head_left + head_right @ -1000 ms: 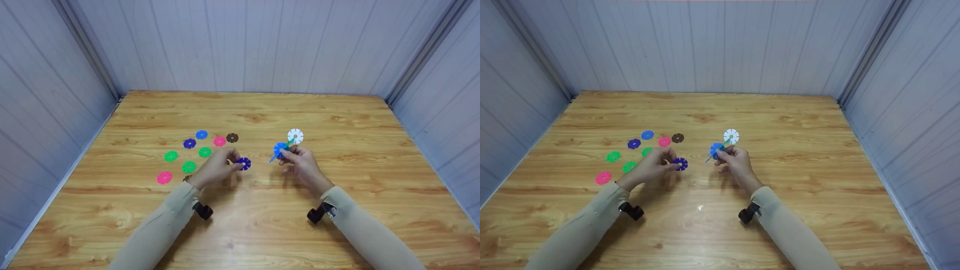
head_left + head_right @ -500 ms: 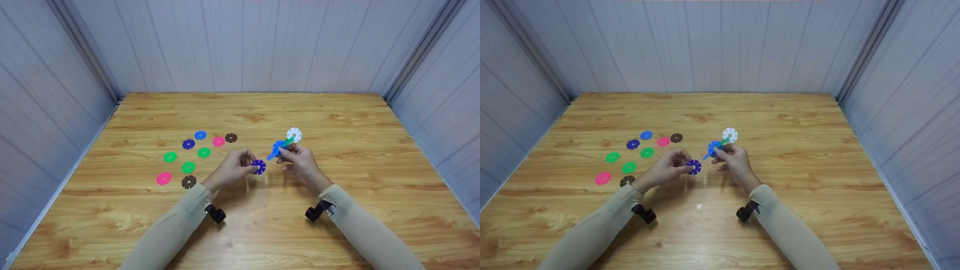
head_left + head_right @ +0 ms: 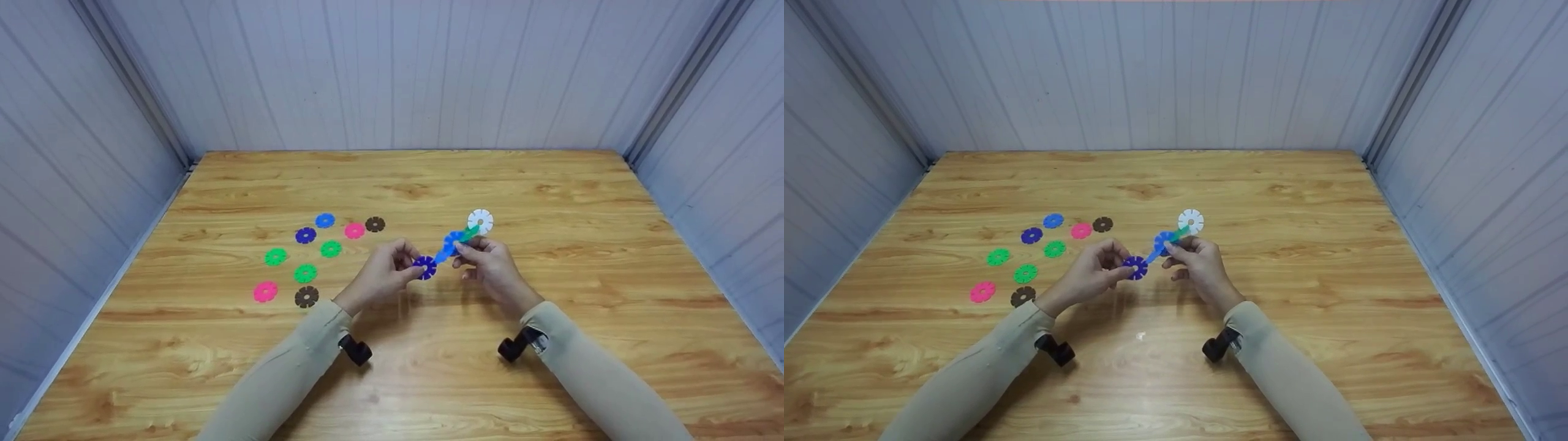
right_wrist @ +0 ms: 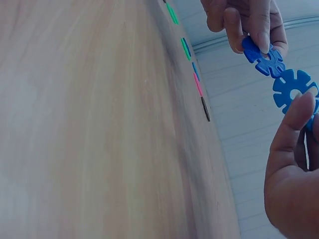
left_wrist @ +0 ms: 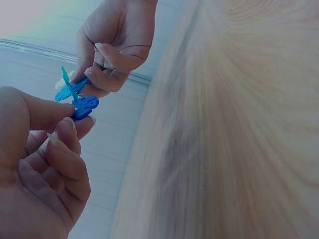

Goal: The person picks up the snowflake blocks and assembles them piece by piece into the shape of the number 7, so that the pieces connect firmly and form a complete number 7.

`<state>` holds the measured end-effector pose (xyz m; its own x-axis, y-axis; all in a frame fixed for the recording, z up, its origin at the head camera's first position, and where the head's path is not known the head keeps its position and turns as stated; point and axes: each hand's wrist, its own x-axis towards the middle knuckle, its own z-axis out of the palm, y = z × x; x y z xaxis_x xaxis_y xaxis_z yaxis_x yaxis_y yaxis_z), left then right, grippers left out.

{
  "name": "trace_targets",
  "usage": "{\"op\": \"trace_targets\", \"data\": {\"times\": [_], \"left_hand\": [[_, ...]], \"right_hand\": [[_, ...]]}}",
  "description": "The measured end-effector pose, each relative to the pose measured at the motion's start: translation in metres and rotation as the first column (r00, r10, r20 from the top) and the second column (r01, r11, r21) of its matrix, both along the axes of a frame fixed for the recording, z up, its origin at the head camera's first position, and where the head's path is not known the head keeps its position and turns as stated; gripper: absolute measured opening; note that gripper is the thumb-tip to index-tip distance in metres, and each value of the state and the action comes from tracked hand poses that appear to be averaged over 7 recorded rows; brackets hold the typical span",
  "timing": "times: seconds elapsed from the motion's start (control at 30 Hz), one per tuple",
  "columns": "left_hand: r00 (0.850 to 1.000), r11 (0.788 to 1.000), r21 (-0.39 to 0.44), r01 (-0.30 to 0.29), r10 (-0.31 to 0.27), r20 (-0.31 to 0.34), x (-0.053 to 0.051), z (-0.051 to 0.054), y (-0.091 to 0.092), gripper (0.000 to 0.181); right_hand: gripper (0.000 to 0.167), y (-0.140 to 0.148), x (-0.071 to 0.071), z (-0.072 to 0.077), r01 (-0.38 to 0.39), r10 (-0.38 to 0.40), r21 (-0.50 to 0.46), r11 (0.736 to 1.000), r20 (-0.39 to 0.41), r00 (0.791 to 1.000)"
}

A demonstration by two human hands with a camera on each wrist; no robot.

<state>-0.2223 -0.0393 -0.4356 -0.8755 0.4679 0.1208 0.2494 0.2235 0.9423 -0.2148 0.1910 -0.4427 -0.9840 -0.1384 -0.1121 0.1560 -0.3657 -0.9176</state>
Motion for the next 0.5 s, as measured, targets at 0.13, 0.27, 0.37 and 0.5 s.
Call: {"op": "trace_targets", "data": {"times": [0.13,0.27,0.37,0.5], "left_hand": [[1.0,1.0,0.019,0.008,-0.008,-0.021,0.0007,-0.001,0.0002,0.012],[0.999,0.999,0.024,0.021,-0.02,-0.046,0.0017,-0.0021,0.0009,0.012],[0.998,1.0,0.028,0.013,-0.012,-0.058,0.0023,-0.003,0.0016,0.011],[0.996,0.999,0.043,0.0,0.004,-0.086,0.0028,-0.0037,0.0035,0.011]], "right_hand": [[0.006,-0.0008,0.0009,0.0002,-0.002,0.002,-0.011,1.0,-0.008,1.0],[0.007,-0.0013,0.0025,-0.0005,-0.042,0.042,-0.002,0.999,-0.008,0.999],[0.007,-0.0014,0.003,-0.0017,-0.074,0.075,0.034,0.997,-0.023,0.997],[0.014,-0.0027,0.0035,-0.0023,-0.086,0.095,0.118,0.989,-0.073,0.993]]}}
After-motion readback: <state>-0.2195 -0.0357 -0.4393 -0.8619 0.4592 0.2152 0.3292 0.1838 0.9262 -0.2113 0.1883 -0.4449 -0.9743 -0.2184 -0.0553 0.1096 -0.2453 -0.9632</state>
